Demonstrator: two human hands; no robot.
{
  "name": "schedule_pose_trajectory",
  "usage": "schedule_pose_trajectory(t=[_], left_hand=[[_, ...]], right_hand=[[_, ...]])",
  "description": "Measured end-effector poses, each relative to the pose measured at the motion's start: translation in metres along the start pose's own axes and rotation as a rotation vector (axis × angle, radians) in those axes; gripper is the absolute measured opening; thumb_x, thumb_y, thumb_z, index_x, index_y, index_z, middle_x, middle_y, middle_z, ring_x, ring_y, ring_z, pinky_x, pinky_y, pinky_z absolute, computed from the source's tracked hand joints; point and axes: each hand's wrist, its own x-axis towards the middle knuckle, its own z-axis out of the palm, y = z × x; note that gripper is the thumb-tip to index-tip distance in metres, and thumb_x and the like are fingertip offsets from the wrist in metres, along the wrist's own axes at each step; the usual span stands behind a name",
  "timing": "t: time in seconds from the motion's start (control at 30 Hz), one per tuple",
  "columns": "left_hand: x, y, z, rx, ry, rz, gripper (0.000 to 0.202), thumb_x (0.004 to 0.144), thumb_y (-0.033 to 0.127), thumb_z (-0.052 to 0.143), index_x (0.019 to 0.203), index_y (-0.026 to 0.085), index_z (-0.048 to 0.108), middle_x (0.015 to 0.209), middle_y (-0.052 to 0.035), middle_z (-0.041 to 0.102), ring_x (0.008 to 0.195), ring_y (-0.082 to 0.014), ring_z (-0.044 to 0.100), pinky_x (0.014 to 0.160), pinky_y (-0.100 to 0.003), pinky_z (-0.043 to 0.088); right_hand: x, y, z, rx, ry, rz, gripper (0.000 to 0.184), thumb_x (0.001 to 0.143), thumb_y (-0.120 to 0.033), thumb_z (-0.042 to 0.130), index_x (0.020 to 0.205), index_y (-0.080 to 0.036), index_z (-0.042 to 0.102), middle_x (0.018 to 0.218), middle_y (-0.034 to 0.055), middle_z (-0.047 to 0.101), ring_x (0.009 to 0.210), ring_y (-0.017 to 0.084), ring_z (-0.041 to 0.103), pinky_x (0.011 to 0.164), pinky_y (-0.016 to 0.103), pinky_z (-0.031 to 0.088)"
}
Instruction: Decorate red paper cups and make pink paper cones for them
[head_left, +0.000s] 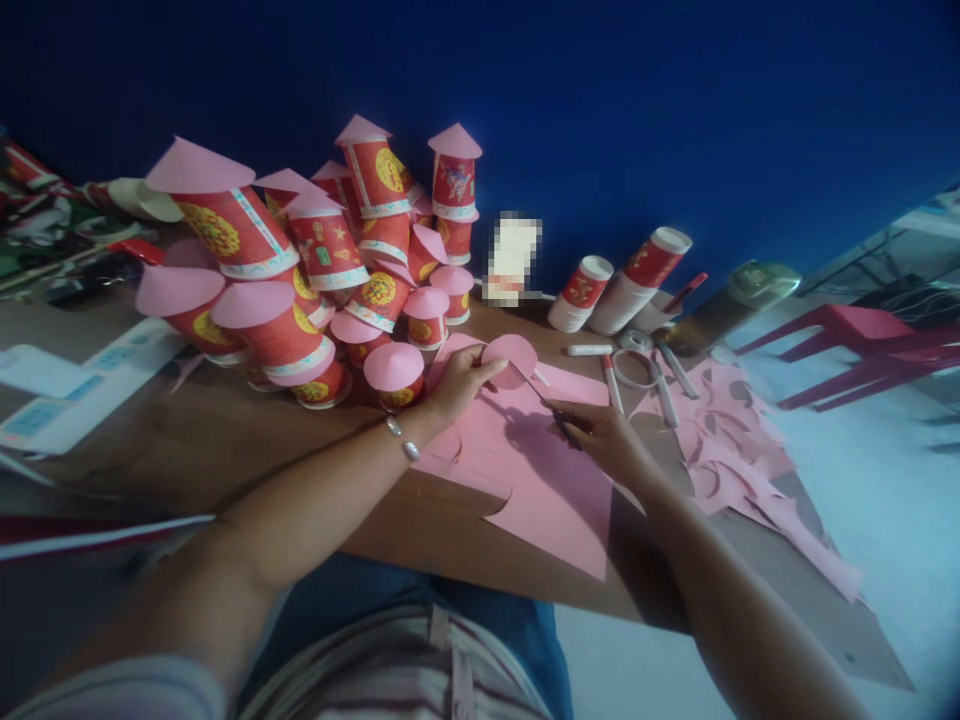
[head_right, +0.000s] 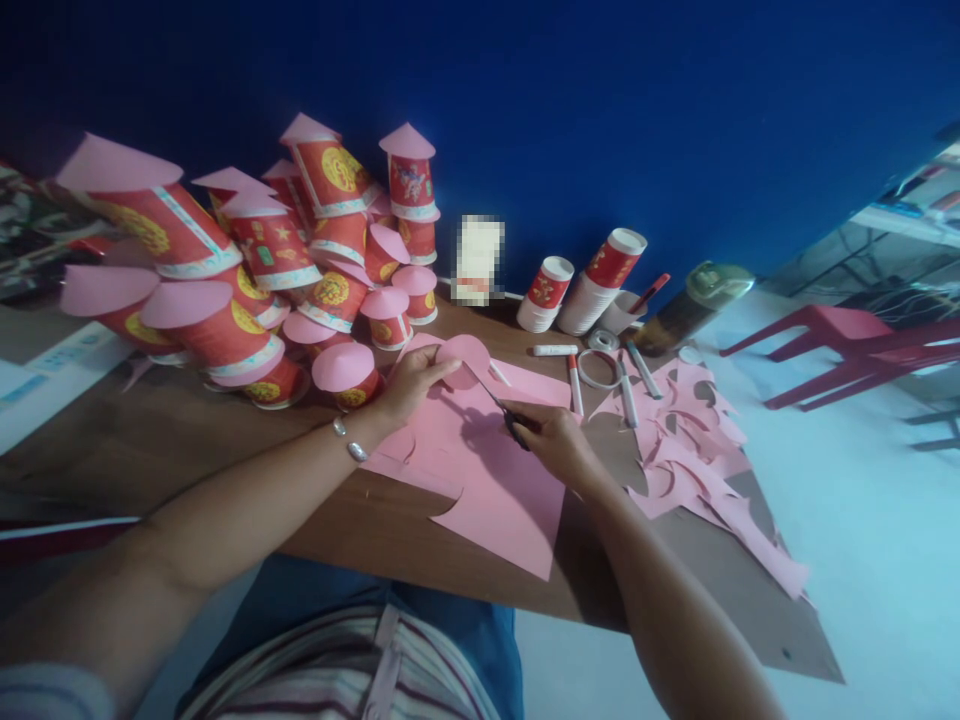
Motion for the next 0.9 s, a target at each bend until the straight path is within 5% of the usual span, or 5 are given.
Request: schedule_pose_trajectory(t=[0.37,0.67,0.9], left_hand=[[0.004,-0.005,-0.005,0.018,0.093,0.05,0.035,0.081,0.049,0.071,0.072,0.018,0.056,0.062,0.0021,0.055,0.052,-0.0087,0.047,0.048,-0.022,0.03],[0.001,0.008,0.001,-0.004,0.079,0.052,0.031,0.076,0.046,0.073,0.076,0.018,0.061,0.066,0.0004,0.061,0.056,-0.0098,0.054,0.049,-0.022,0.038],[-0.005,0.014,0.008,0.124,-0.021,-0.021,0.027,0.075,0.039,0.076,0.079,0.016,0.064,0.068,-0.0031,0.065,0.055,-0.0116,0.058,0.047,-0.022,0.041]], right_hand=[[0.002,0.008,-0.005,-0.116,-0.007,0.019,0.046,0.085,-0.041,0.06,0.119,-0.014,0.075,0.072,0.0033,0.072,0.058,0.013,0.058,0.057,0.025,0.046],[-0.025,-0.002,-0.035,-0.896,0.049,-0.004,0.026,0.092,-0.029,0.063,0.116,-0.026,0.07,0.091,0.0045,0.08,0.077,0.022,0.073,0.064,0.027,0.048],[-0.038,0.002,-0.041,-1.08,-0.057,-0.064,0.034,0.098,-0.021,0.054,0.127,-0.026,0.071,0.117,0.0086,0.077,0.101,0.026,0.073,0.083,0.034,0.054]])
